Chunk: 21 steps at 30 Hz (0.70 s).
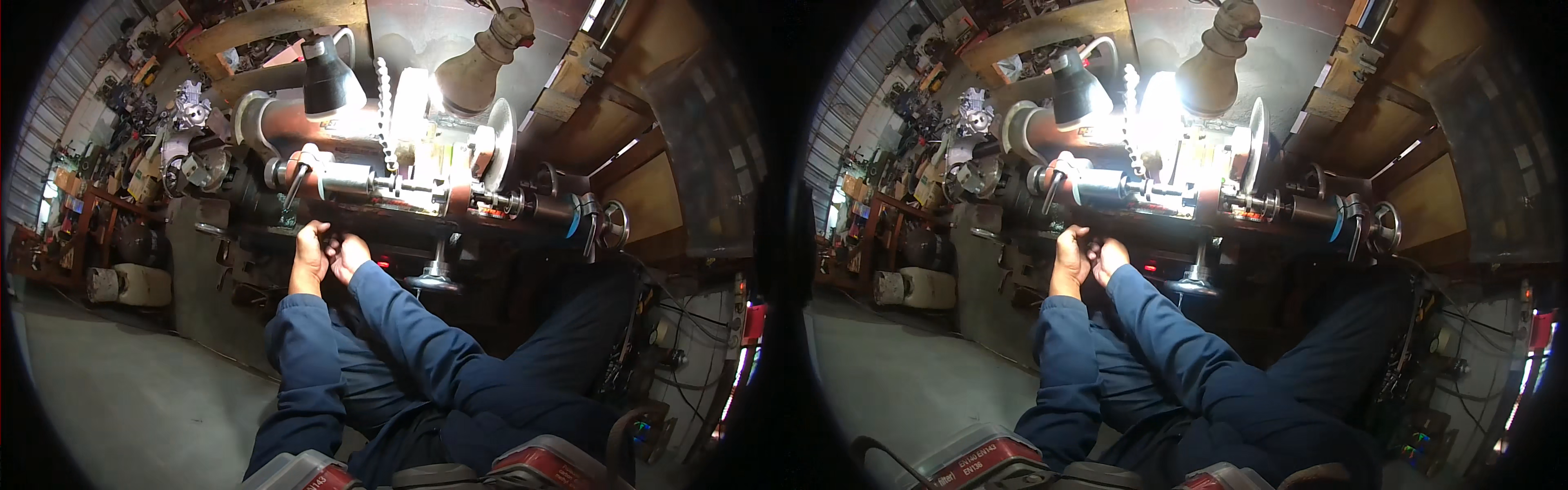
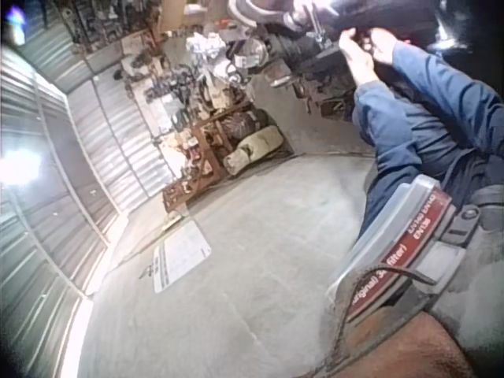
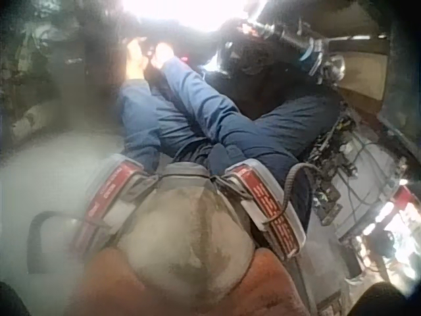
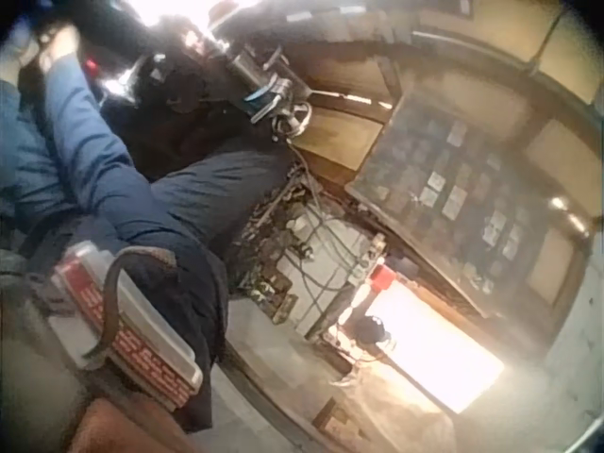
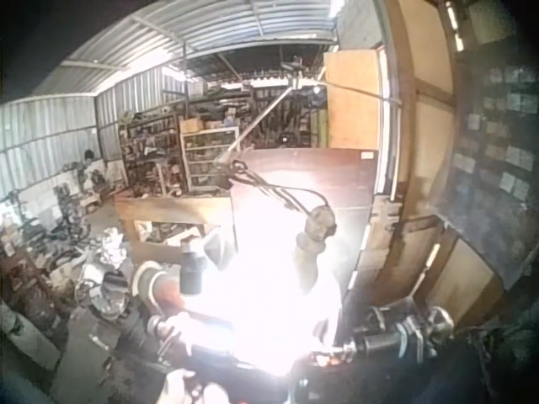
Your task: The person is sharpening a metal part using a grinding machine, turning a handwheel to move the tool across the grinding wheel and using a gauge to check alignment.
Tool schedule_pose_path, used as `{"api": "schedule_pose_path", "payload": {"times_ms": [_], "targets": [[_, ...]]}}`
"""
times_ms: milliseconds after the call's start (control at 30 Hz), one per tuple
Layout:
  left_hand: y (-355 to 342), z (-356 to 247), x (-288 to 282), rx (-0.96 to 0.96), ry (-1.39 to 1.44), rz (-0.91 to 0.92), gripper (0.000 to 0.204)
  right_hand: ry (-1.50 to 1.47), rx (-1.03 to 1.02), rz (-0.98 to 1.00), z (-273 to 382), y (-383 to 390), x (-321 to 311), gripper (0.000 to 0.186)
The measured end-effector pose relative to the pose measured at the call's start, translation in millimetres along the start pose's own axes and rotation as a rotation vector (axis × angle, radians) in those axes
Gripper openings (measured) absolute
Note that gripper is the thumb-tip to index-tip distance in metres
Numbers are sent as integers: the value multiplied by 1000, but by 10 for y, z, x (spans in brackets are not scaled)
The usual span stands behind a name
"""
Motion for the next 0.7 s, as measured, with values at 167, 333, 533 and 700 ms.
{"api": "schedule_pose_path", "payload": {"times_ms": [167,333,533,700], "targets": [[29,-26,96,33,-35,51,10,305,-225,-63,13,82,-113,16],[-14,-35,-68,13,-120,108,11,250,-156,-80,6,97,-77,20],[-55,-88,-12,3,-75,133,18,-325,235,48,-1,-133,-33,17],[-15,-75,-78,-74,-85,192,26,-439,260,188,-28,-110,14,20]]}}
Point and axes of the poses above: each hand's wrist, its own y-axis away from the middle knuckle, its own x-axis out of the palm, z = x × y, the point moved 4 cm from there along -y, towards the middle knuckle, and after that the axes turned 3 degrees about x, right-handed, at the moved point
